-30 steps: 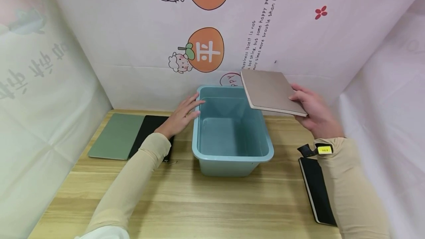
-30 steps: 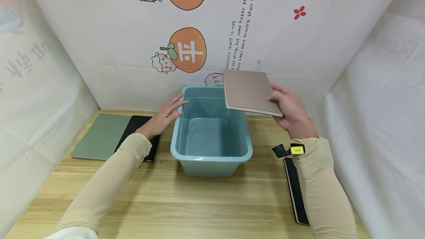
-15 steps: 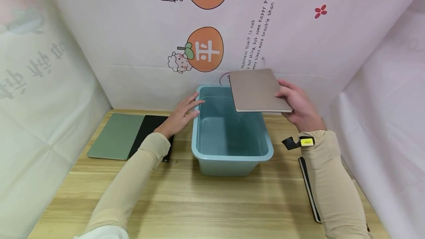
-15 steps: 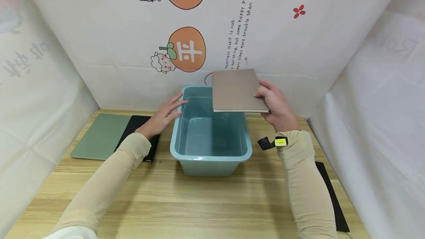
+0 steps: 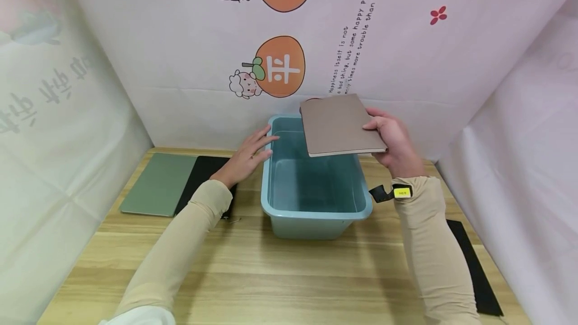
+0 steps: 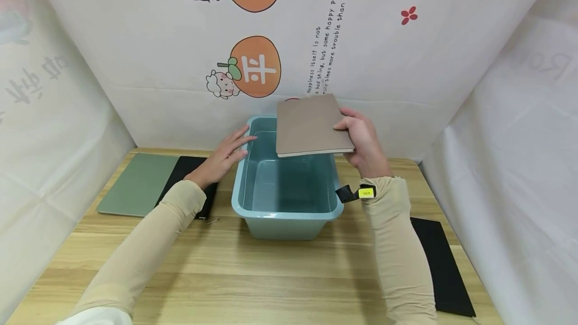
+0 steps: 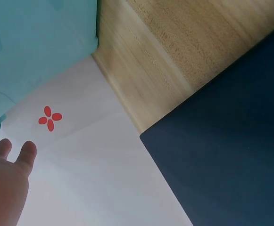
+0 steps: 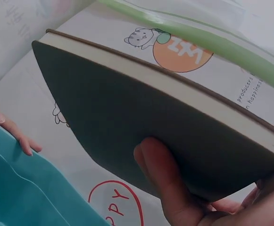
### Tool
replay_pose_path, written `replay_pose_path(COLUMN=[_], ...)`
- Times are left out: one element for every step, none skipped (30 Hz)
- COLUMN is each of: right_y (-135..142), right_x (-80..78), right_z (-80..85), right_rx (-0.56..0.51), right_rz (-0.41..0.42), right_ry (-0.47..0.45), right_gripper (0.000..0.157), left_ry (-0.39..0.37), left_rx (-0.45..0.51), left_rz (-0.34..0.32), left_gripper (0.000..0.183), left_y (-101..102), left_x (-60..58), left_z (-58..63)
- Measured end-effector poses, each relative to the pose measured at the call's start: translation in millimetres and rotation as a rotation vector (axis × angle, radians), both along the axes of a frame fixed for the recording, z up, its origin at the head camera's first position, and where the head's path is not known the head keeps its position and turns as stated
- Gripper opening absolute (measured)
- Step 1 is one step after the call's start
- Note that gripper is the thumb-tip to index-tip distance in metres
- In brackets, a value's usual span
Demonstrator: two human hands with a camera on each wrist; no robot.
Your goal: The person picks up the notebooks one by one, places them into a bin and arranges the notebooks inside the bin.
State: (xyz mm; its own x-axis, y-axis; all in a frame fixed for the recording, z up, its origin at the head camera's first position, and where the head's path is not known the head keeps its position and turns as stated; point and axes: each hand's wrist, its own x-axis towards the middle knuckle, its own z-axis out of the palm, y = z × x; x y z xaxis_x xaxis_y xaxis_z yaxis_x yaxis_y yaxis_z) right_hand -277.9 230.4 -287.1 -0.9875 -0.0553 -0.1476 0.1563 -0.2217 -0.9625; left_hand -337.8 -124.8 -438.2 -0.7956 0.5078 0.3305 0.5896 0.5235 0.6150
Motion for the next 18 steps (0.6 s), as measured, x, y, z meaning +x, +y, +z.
replay_pose_path(right_y=[-2.0,-3.9,-5.8,-7.4,-8.8,-10.0,-11.3,-12.6,-13.9,-15.1,-16.6,-18.1,-19.8,-21.4,-23.0,-24.6,-26.4,-28.0], right_x=[0.1,0.1,0.0,-0.2,-0.7,-1.3,-2.0,-2.6,-3.2,-3.9,-4.6,-5.3,-6.1,-7.0,-7.8,-8.7,-9.6,-10.6], right_z=[0.3,0.6,1.0,1.2,1.4,1.4,1.3,1.3,1.1,0.7,0.3,-0.1,-0.6,-1.3,-2.0,-2.7,-3.5,-4.4], right_rx=[0.013,0.024,0.035,0.045,0.050,0.054,0.062,0.068,0.083,0.099,0.111,0.124,0.123,0.119,0.119,0.110,0.101,0.089], right_rz=[-0.008,-0.014,-0.019,-0.021,-0.025,-0.027,-0.033,-0.040,-0.045,-0.051,-0.056,-0.062,-0.070,-0.074,-0.079,-0.081,-0.083,-0.087], right_ry=[-0.006,-0.012,-0.018,-0.024,-0.028,-0.031,-0.034,-0.038,-0.040,-0.042,-0.043,-0.045,-0.047,-0.047,-0.045,-0.042,-0.037,-0.035], right_gripper=[0.067,0.067,0.067,0.068,0.068,0.067,0.067,0.067,0.066,0.065,0.064,0.064,0.063,0.063,0.063,0.064,0.065,0.065], left_ry=[-0.001,-0.003,-0.005,-0.006,-0.007,-0.009,-0.010,-0.012,-0.012,-0.011,-0.010,-0.009,-0.008,-0.008,-0.006,-0.004,-0.003,-0.002], left_rx=[0.001,0.001,0.002,0.001,0.000,-0.001,-0.002,-0.002,-0.005,-0.006,-0.009,-0.011,-0.012,-0.013,-0.016,-0.016,-0.015,-0.013], left_rz=[-0.001,0.000,0.001,0.004,0.004,0.006,0.006,0.008,0.008,0.008,0.007,0.007,0.008,0.009,0.010,0.012,0.013,0.014], left_gripper=[0.048,0.048,0.049,0.049,0.049,0.049,0.049,0.049,0.049,0.049,0.049,0.049,0.049,0.049,0.049,0.049,0.049,0.049], left_y=[0.1,0.1,0.2,0.3,0.2,0.2,0.1,0.1,0.1,0.2,0.0,0.0,-0.1,-0.2,-0.2,-0.2,-0.3,-0.3], left_x=[0.4,0.6,0.9,0.9,0.8,0.6,0.5,0.3,-0.1,-0.3,-0.6,-0.6,-0.5,-0.5,-0.6,-0.5,-0.4,-0.1], left_z=[-0.1,-0.2,-0.4,-0.8,-1.2,-1.7,-2.0,-2.2,-2.4,-2.3,-2.1,-1.8,-1.2,-0.7,-0.3,0.1,0.3,0.5])
